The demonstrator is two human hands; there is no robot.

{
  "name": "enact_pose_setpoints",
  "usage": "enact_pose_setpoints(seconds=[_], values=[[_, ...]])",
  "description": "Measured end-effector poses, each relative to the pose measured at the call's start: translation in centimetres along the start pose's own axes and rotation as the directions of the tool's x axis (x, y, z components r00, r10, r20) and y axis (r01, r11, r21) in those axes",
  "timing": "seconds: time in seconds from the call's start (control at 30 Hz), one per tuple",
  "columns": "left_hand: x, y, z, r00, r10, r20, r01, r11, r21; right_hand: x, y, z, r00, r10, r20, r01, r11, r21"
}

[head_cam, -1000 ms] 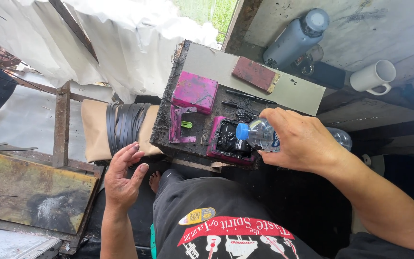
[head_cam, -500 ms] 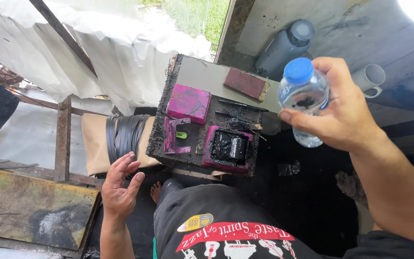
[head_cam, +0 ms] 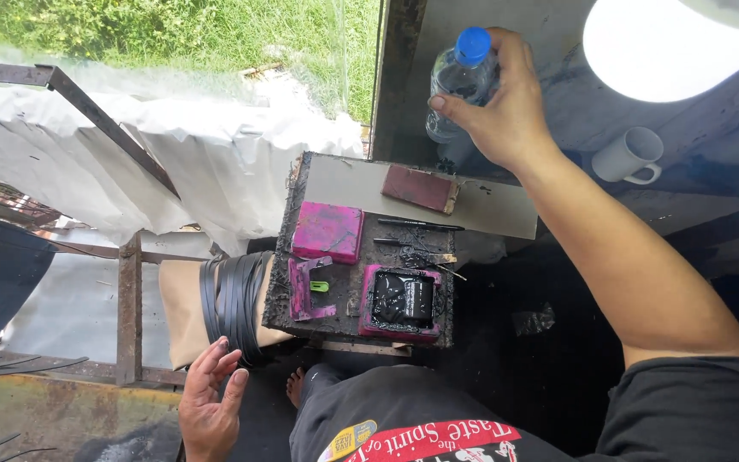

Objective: Applying dye or edge paint to a small leather component using a manual applicator tool.

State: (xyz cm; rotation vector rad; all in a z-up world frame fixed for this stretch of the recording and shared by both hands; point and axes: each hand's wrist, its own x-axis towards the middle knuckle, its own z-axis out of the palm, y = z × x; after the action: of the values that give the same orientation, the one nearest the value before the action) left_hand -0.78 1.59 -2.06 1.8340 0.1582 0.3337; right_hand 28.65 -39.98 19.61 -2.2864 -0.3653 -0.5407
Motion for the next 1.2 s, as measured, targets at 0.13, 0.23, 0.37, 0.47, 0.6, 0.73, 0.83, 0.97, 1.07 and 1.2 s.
enact_pose_setpoints(seconds=[0.13,0.23,0.37,0.47,0.6,0.73,0.83,0.97,1.07,1.2], values=[[-0.6,-0.7,-0.6,1.000,-0.005,-0.007,0.005,1.000,-0.004,1.8,3.4,3.4,0.976,0.219,0.002,-0.219,0.975,0.042],[-1.0,-1.0,-0.9,1.000,-0.017,-0.023,0.017,1.000,0.012,2.6,5.0,5.2,0.941,0.338,0.003,-0.337,0.937,0.091],[-1.3,-1.0,-1.3,1.000,0.005,-0.019,-0.004,1.000,0.025,3.1,6.0,6.8,0.877,0.477,0.058,-0.478,0.878,-0.007],[-1.2,-0.9,-1.3,1.000,0.008,-0.020,-0.008,1.000,0.016,3.3,8.0,8.1,0.857,0.512,0.059,-0.510,0.859,-0.051],[-1.2,-0.2,-0.8,1.000,-0.017,-0.014,0.017,1.000,0.007,3.2,8.5,9.0,0.843,0.533,0.078,-0.523,0.845,-0.113],[-1.1,-0.6,-0.4,1.000,-0.019,0.003,0.019,1.000,0.004,2.9,9.2,9.7,0.852,0.519,0.067,-0.505,0.849,-0.157],[-1.0,-0.6,-0.2,1.000,-0.012,0.004,0.012,1.000,-0.009,2.8,9.2,9.7,0.850,0.522,0.074,-0.509,0.848,-0.146],[-0.8,-0.5,-0.1,1.000,-0.016,0.022,0.016,1.000,0.004,2.7,9.9,10.1,0.882,0.469,0.053,-0.460,0.879,-0.129],[-0.8,-0.6,0.1,1.000,-0.012,0.029,0.012,1.000,0.003,2.9,9.6,9.8,0.911,0.407,0.064,-0.393,0.905,-0.164],[-0.6,-0.7,0.3,0.999,0.002,0.046,-0.001,1.000,-0.011,2.6,9.3,8.3,0.944,0.325,0.059,-0.309,0.932,-0.188]])
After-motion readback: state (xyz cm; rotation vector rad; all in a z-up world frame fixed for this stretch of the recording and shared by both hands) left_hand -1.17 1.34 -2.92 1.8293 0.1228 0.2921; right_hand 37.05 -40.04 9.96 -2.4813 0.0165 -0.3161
